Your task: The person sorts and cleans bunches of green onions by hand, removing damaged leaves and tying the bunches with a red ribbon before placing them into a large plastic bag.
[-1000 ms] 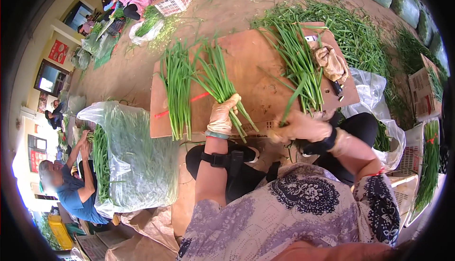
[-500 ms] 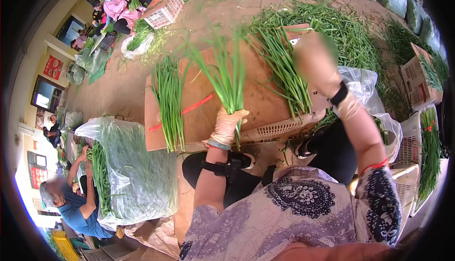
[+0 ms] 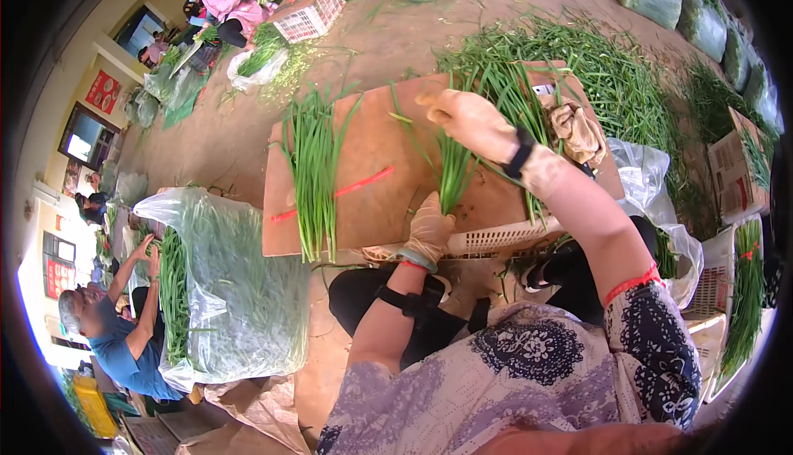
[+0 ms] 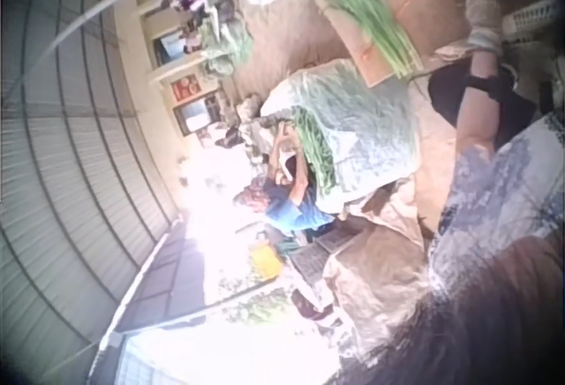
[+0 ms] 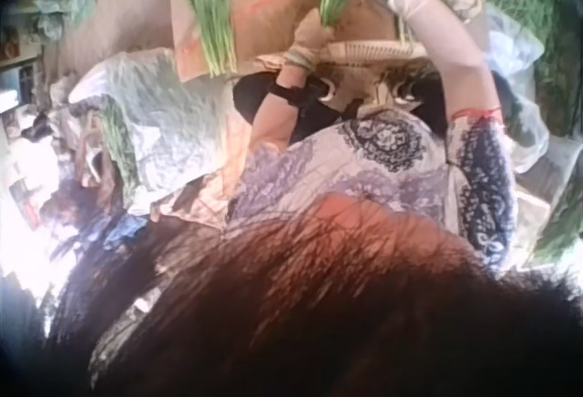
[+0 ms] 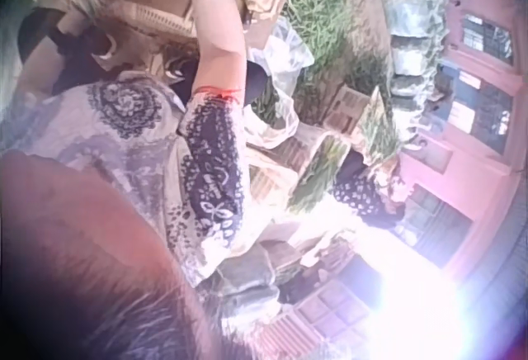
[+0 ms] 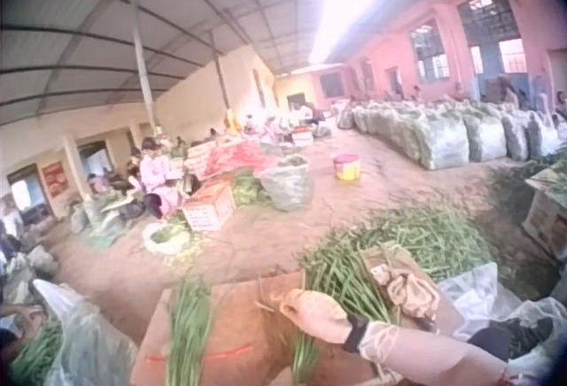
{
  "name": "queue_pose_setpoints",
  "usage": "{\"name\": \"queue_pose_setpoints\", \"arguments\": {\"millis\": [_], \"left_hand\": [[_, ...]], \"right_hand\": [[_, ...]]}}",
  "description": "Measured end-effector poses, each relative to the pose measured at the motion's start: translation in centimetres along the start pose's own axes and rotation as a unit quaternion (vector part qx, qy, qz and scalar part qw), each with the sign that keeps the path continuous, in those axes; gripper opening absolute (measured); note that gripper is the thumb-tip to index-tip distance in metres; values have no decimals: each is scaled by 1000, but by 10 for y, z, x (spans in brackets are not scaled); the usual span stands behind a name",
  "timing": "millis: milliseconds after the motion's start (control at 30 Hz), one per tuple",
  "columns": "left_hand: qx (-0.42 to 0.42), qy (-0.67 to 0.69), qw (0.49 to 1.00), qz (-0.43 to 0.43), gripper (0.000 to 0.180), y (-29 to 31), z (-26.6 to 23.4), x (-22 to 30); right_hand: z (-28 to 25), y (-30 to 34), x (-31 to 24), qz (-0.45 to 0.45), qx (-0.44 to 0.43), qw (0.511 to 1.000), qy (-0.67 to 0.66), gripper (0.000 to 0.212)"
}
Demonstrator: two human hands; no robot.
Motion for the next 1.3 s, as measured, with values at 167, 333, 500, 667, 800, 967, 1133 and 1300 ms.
{"name": "queue_pose_setpoints", "arguments": {"millis": [167, 333, 500, 667, 800, 967, 1133, 1300], "left_hand": [[31, -76, 996, 43, 35, 7, -2, 2], [1, -29, 998, 57, 34, -2, 20, 19], [-5, 7, 1000, -27, 36, 4, -4, -1], [3, -25, 1000, 17, 41, -1, 6, -13], [7, -61, 997, 56, 44, 0, -1, -7], [50, 13, 990, 131, 42, 6, 4, -37], [18, -1, 1000, 12, 41, 7, -25, -25], [-63, 324, 938, -100, 34, 13, -33, 18]], "right_hand": [[115, -29, 33, 66, -345, 907, 231, 22], [183, 3, 165, 271, -211, 920, 190, 14], [120, -15, 70, 274, -313, 893, -175, 15], [99, -2, 78, 286, -231, 920, -134, 21], [82, 4, 70, 382, -110, 840, -371, 16], [23, -24, 102, 361, -14, 787, -500, 18], [-82, -51, 21, 102, -183, 915, -344, 18], [-130, -28, 270, 120, -191, 900, 373, 15]]}}
Point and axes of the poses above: each hand's wrist, its own y-axis away from the middle knuckle, its own z-axis out of the palm, x = y × z, the point moved 6 cm from there along -y, towards the middle knuckle, and after that the axes turned 14 degrees about y, right-handed, at the moved point
